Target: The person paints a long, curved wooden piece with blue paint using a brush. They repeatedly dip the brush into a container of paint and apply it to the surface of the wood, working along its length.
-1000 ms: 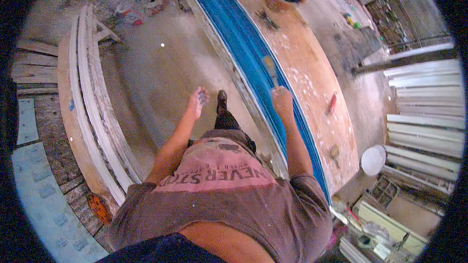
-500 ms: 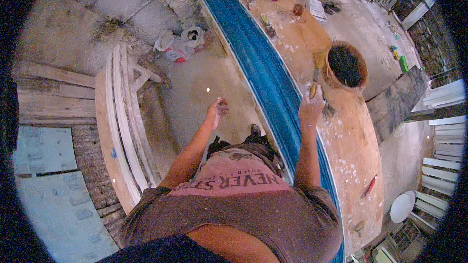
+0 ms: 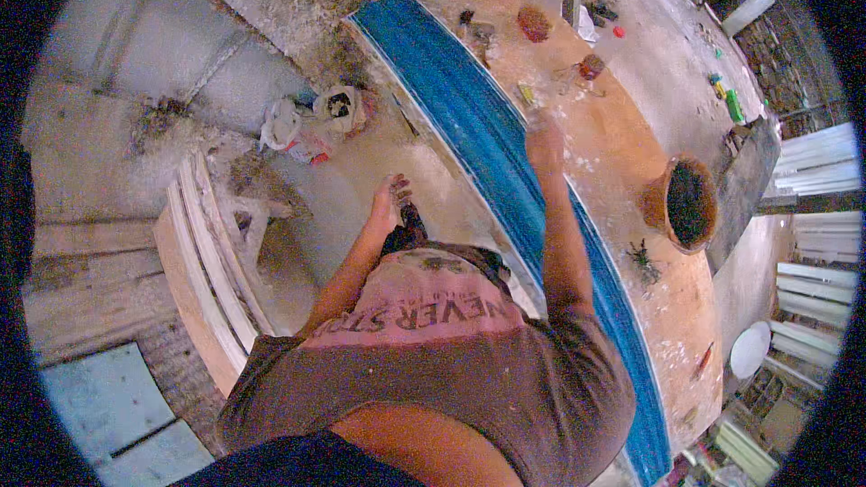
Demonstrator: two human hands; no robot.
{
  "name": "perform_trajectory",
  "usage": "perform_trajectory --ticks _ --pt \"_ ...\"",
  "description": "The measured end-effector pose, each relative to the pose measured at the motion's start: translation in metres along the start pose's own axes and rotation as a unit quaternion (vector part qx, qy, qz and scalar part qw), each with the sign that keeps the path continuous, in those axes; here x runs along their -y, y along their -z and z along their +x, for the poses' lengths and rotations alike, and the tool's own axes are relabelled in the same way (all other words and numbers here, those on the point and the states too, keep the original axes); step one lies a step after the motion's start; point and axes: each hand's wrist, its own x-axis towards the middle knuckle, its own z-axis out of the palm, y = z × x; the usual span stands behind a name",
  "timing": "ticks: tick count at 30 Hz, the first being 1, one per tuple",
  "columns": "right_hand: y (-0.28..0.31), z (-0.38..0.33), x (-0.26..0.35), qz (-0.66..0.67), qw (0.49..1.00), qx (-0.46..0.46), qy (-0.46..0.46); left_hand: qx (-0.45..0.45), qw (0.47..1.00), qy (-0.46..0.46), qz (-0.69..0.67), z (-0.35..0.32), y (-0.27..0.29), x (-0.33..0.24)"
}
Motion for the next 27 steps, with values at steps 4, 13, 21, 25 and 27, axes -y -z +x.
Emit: perform_trajectory --ticks 4,13,21,25,27 --pt "-0.059 0.039 0.080 -0.033 0.991 -0.080 0.106 -0.024 0.999 -0.028 -0.014 0.036 0.014 -0.098" --pt "-0.202 0.143 0.134 -0.220 0.968 0.099 0.066 -0.067 0.951 -0.033 -0.301 0.034 0.033 -0.267" --pt "-0.306 0.225 0.159 0.323 0.946 -0.026 -0.009 -0.137 0.895 -0.355 0.232 0.213 0.025 -0.306" --pt "-0.322 0.220 0.170 -0.048 0.995 0.075 0.041 0.049 0.797 -0.276 0.535 0.323 0.072 -0.307" --pt "-0.312 0.212 0.191 0.002 0.999 -0.015 0.040 0.026 0.893 -0.120 0.434 0.368 0.083 -0.307"
